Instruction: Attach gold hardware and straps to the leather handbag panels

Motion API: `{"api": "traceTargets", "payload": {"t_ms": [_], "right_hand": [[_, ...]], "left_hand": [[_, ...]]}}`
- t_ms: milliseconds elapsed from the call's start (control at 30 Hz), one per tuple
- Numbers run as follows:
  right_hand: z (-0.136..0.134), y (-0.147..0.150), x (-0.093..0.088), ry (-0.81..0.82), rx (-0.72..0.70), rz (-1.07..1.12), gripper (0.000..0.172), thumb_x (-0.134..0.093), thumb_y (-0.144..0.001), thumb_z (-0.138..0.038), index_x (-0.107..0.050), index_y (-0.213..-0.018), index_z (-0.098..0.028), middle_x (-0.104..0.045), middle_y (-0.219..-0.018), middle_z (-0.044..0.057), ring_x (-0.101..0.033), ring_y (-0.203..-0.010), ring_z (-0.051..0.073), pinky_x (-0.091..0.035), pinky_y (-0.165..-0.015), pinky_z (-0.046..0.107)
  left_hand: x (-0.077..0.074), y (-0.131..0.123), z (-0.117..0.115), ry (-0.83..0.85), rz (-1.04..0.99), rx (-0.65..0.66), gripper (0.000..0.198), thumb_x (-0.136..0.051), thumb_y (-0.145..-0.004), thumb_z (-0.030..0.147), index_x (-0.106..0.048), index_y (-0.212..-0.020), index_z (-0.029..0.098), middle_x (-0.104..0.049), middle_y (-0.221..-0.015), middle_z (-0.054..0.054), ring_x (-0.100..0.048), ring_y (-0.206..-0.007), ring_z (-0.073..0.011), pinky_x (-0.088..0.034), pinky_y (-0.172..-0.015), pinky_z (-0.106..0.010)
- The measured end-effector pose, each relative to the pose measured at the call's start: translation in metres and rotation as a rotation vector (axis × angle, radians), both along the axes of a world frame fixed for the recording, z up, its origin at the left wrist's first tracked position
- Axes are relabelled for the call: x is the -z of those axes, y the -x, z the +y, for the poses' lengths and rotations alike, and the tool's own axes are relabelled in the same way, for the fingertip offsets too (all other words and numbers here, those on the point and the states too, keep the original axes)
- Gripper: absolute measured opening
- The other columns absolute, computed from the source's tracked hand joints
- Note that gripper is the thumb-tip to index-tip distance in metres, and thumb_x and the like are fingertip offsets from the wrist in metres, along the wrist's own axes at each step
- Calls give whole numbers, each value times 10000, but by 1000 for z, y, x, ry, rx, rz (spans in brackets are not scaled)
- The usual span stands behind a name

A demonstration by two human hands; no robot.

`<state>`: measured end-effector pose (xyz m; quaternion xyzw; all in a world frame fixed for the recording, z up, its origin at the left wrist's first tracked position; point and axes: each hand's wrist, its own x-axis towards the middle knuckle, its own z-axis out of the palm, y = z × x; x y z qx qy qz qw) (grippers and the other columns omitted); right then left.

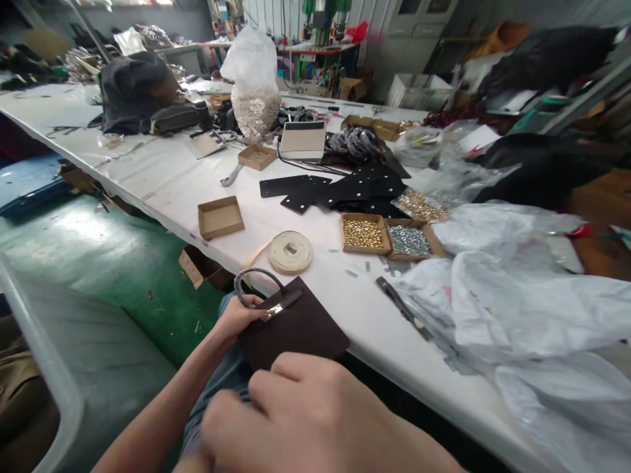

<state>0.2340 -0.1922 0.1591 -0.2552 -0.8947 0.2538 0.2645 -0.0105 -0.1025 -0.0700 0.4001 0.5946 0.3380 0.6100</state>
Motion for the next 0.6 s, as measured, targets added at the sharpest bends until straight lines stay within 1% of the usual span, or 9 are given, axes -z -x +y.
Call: {"api": "traceTargets", "payload": {"t_ms": [67,133,200,300,367,433,500,533,600], "right_hand": [[9,1,20,-33,-21,-101,148,-644,-1180,-243,-690,-1042,-263,-753,-916,-9,-655,-745,168,-442,-686,368],[8,1,50,34,83,-145,166,-652,-1177,-238,-645,-1011,-237,-739,-930,-4,-658,-763,162,-407,-679,355],[1,2,83,168,203,-159,164,-727,-1141,-253,-645,-1001,-235,-741,-940,-14,-673,-766,156,-407,-684,334],[-18,11,132,307,315,-226,134,-814,-1064,-192,-698,-1026,-248,-774,-988,-14,-735,-830,194,-480,-743,328],[-33,26,163,257,407,-234,172,-823,-1033,-170,-742,-1153,-263,-806,-1128,32,-775,-991,269,-570,-875,384],[-46,43,190,121,553,-186,427,-833,-1035,-257,-702,-1442,-262,-784,-1369,119,-755,-1208,367,-607,-1051,504],[-54,58,212,-3,706,-141,777,-816,-1058,-438,-489,-1732,-232,-670,-1601,202,-679,-1389,450,-587,-1152,611],[-55,64,219,-43,766,-130,914,-790,-1065,-534,-369,-1813,-217,-605,-1677,227,-643,-1441,477,-583,-1162,644],[-52,70,228,-81,832,-123,1062,-736,-1063,-675,-231,-1872,-208,-512,-1761,244,-604,-1482,504,-586,-1154,679]], "left_hand": [[6,-2,-2,29,-12,-25,321,-1035,-658,314,-863,-847,121,-823,-765,-87,-713,-654,-196,-551,-591,-254],[11,-4,-3,34,-8,-36,338,-1042,-659,346,-855,-841,131,-823,-764,-82,-701,-630,-188,-521,-555,-243],[15,-7,-4,23,4,-42,327,-1039,-662,347,-855,-834,139,-821,-755,-76,-700,-623,-185,-505,-545,-236],[13,-11,-6,21,-18,-63,305,-1033,-658,330,-853,-821,146,-821,-750,-70,-701,-620,-184,-507,-551,-236],[6,-13,-7,32,-68,-82,332,-1050,-645,335,-852,-833,146,-825,-763,-70,-704,-630,-182,-515,-566,-238],[-3,-16,-10,38,-129,-109,382,-1075,-641,363,-850,-863,147,-828,-782,-71,-708,-646,-180,-522,-584,-239],[-13,-18,-13,27,-175,-140,414,-1077,-674,408,-839,-895,151,-830,-797,-71,-705,-651,-176,-520,-595,-241],[-18,-19,-16,15,-185,-146,418,-1068,-701,428,-832,-908,152,-833,-811,-74,-704,-656,-173,-516,-602,-241],[-27,-20,-23,-18,-185,-132,405,-1041,-757,445,-826,-928,148,-836,-839,-78,-700,-679,-168,-503,-622,-237]]}}
